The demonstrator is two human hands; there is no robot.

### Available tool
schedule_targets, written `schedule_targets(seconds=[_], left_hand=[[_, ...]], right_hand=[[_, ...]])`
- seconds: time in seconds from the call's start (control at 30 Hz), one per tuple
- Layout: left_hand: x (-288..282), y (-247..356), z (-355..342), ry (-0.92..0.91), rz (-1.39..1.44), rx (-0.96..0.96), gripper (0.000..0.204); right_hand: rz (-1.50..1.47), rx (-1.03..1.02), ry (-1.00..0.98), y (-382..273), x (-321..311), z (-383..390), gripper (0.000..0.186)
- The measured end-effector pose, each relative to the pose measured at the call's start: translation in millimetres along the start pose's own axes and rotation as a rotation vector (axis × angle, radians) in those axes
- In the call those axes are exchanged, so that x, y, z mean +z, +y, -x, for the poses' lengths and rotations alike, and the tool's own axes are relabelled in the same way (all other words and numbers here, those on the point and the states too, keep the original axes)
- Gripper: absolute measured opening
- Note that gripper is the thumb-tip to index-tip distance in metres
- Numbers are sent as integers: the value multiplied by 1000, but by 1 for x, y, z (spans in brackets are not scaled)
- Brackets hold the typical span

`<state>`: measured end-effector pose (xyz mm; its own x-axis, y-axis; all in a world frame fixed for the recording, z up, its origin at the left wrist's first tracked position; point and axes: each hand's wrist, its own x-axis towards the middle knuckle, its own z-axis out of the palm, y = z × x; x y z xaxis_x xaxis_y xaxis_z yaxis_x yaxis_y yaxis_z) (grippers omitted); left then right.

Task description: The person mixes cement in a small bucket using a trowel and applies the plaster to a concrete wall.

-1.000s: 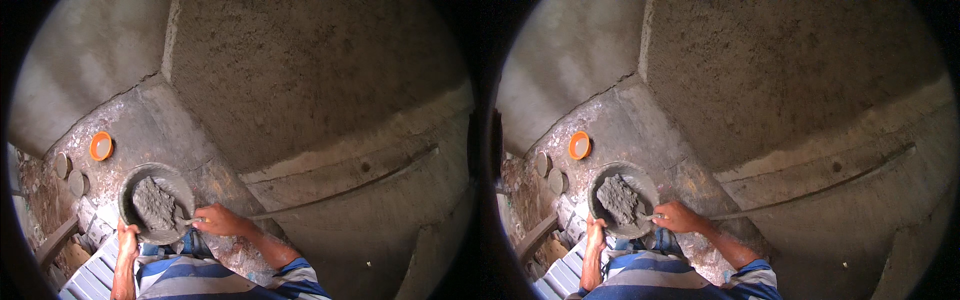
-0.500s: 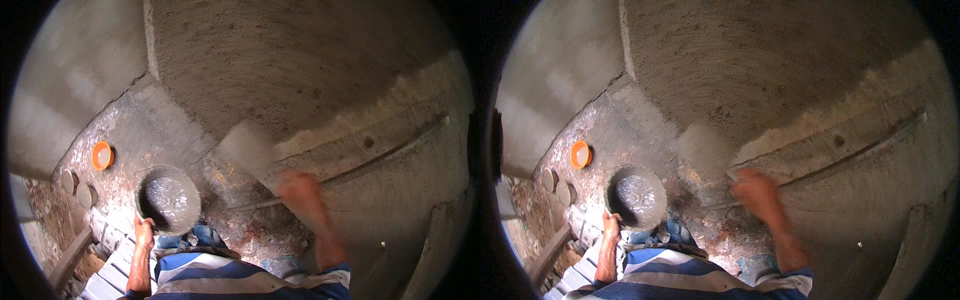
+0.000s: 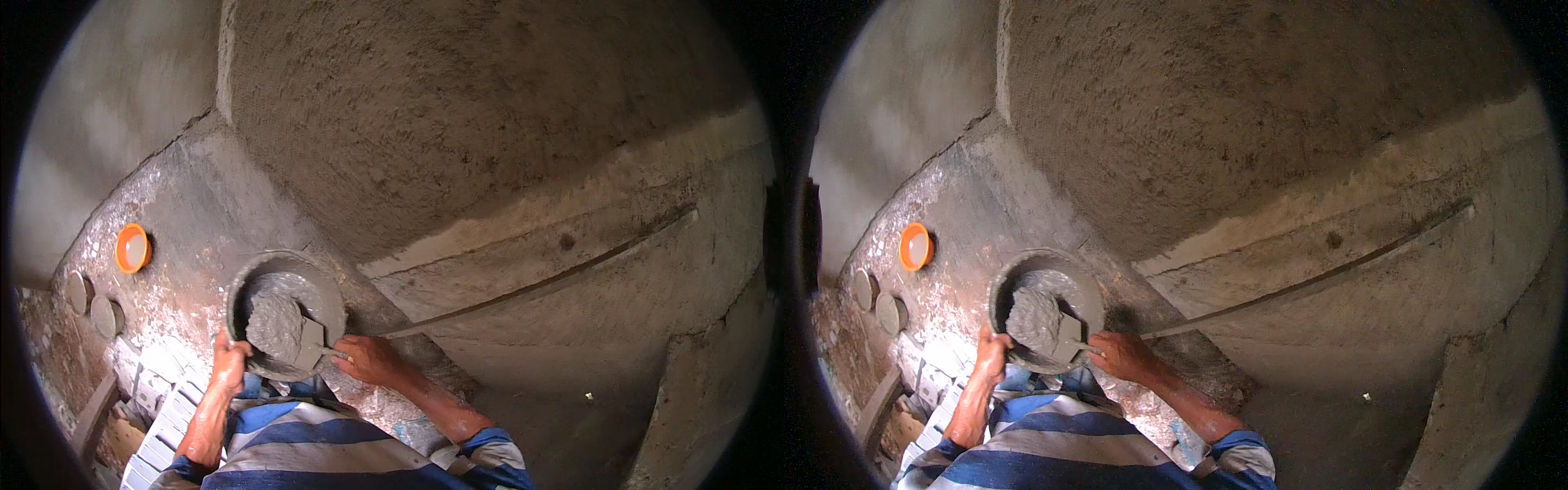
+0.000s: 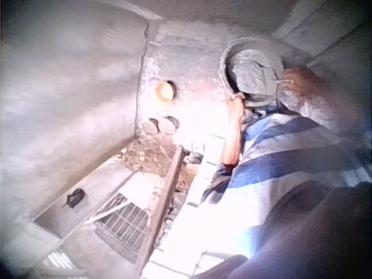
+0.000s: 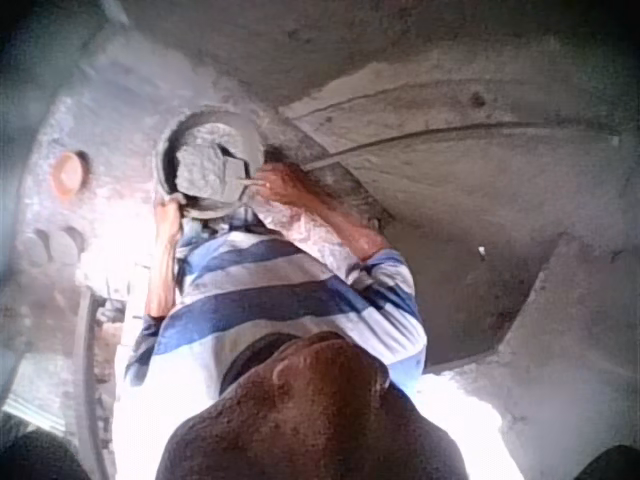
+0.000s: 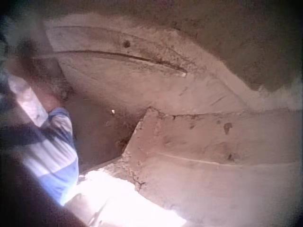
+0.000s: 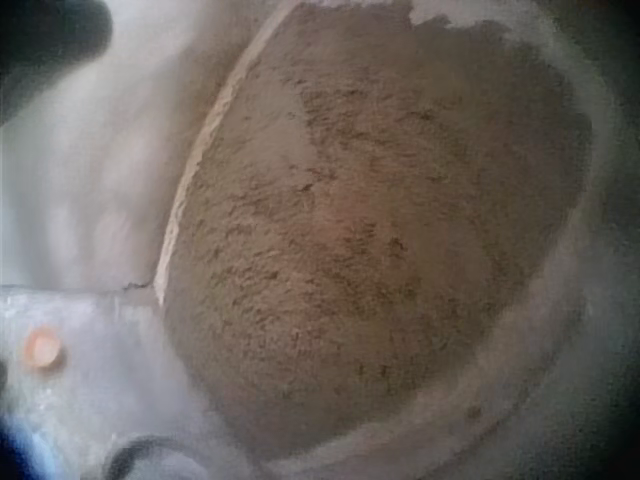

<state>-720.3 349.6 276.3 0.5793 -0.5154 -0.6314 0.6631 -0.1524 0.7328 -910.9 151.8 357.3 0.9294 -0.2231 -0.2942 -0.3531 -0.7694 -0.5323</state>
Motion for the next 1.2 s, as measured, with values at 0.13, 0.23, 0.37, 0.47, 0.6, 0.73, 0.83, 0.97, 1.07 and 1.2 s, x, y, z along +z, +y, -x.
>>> schedule_targets(seconds=[0.13, 0.23, 0.37, 0.47, 0.6, 0.73, 0.83, 0.97, 1.07, 1.2], left_hand=[[-13, 4, 11, 107, 17, 40, 54], [-41, -14, 10, 129, 1, 121, 59], [-17, -13, 4, 253, -69, -3, 54], [-25, -15, 2, 253, -158, -9, 52], [-58, -43, -6, 230, -99, 55, 49], [-28, -23, -1, 94, -194, 47, 48], [-9, -19, 4, 33, -272, 154, 46], [-44, -1, 10, -3, -246, 88, 47], [-80, 8, 15, -6, -192, 39, 48], [-107, -3, 17, 98, 29, 62, 46]], right_hand=[[-301, 57, -261, 0, -66, 7, 22], [-65, 591, -411, 59, -154, 23, 37], [483, 789, 893, 17, -325, 168, 33], [283, 715, 1152, -15, -313, 153, 31], [166, 596, 517, -11, -219, 80, 29], [698, 151, 35, 13, -40, -21, 19], [572, -33, -193, 16, 64, -65, 15], [259, 11, -344, -15, 73, -58, 17], [31, -36, -165, -47, 54, -39, 20], [-240, -88, -205, -51, 25, -32, 28]])
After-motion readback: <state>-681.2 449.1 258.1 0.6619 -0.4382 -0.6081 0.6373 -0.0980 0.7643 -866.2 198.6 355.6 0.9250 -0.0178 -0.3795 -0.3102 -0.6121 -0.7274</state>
